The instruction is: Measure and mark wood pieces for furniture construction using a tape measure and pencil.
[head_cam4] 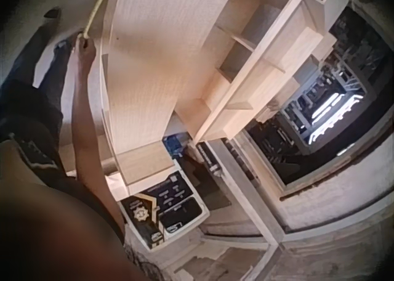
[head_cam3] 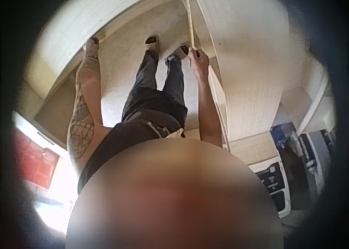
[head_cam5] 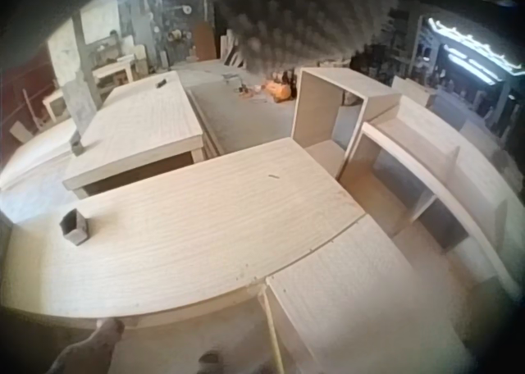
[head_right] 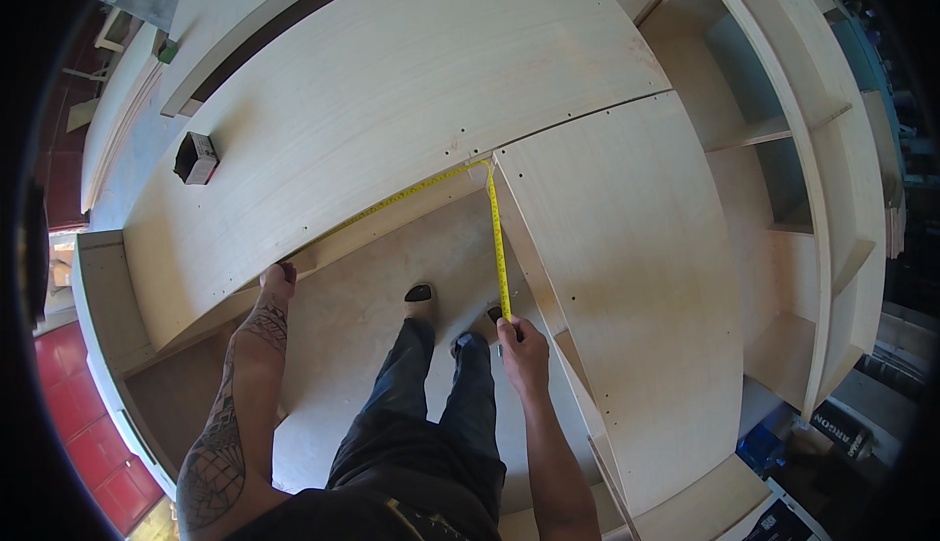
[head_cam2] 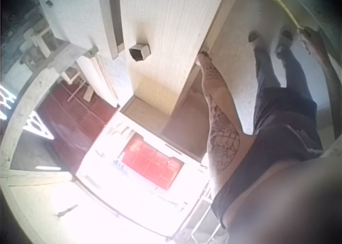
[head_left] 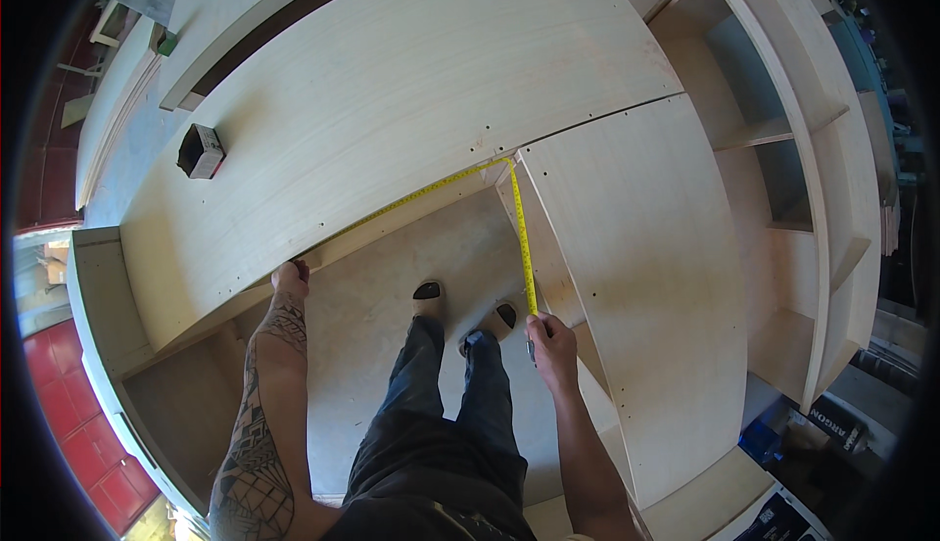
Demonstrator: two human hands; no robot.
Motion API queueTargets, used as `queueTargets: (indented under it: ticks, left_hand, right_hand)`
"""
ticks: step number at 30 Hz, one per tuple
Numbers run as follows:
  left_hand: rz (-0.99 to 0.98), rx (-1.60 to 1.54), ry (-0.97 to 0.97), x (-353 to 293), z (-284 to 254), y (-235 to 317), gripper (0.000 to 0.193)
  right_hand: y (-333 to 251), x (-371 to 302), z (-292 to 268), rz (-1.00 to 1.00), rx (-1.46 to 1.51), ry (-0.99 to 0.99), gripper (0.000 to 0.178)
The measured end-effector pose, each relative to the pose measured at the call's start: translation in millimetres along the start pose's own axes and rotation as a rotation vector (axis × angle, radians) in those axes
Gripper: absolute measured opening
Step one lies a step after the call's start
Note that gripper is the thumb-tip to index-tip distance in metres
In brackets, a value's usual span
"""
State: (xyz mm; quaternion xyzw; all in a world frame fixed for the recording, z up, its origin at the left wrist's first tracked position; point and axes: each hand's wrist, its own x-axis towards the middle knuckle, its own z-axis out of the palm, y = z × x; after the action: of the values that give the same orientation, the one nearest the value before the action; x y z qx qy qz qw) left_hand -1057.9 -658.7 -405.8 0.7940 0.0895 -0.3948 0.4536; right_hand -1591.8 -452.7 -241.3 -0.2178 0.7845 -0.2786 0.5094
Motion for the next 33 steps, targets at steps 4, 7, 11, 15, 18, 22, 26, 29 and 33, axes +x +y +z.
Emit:
queueTargets:
  ticks: [4, 7, 11, 15, 18, 22, 26, 29, 33]
  left_hand:
    - [-0.017, 0.005, 0.014, -2.7, 0.7, 0.3, 0.014]
    - [0.03, 0.033, 0.003, 6.0, -10.9, 9.6, 0.015]
    - [0.015, 0.032, 0.019, -9.9, 2.4, 0.2, 0.015]
    - [0.028, 0.019, 0.023, -10.3, 0.0, 5.9, 0.015]
    - [0.025, 0.03, 0.031, -12.4, 1.8, 6.0, 0.016]
    - [0.008, 0.043, 0.041, -14.9, 5.0, 3.0, 0.018]
    - [0.026, 0.047, 0.035, -8.4, 0.5, 4.9, 0.018]
    - [0.029, 0.039, 0.023, -5.1, 0.2, 2.9, 0.018]
    - [0.023, 0.03, 0.02, -1.9, -0.9, 4.0, 0.019]
  right_hand:
    - [-1.6, 1.0, 1.7, 0.008, 0.025, 0.006, 0.032]
    - [2.2, 5.7, 6.4, -0.007, 0.05, -0.008, 0.033]
    - [10.0, 8.5, 0.5, 0.015, 0.033, -0.003, 0.042]
    - [12.6, 9.7, 2.5, 0.014, 0.034, -0.013, 0.042]
    - [14.6, 9.2, 4.2, -0.021, 0.074, 0.002, 0.026]
    - [16.3, 8.2, 1.4, -0.018, 0.066, 0.013, 0.034]
    - [12.6, 6.7, 3.0, 0.012, 0.071, -0.006, 0.041]
    - [15.0, 7.2, 4.6, 0.003, 0.065, 0.01, 0.04]
    - [14.0, 5.8, 4.0, 0.009, 0.091, 0.006, 0.039]
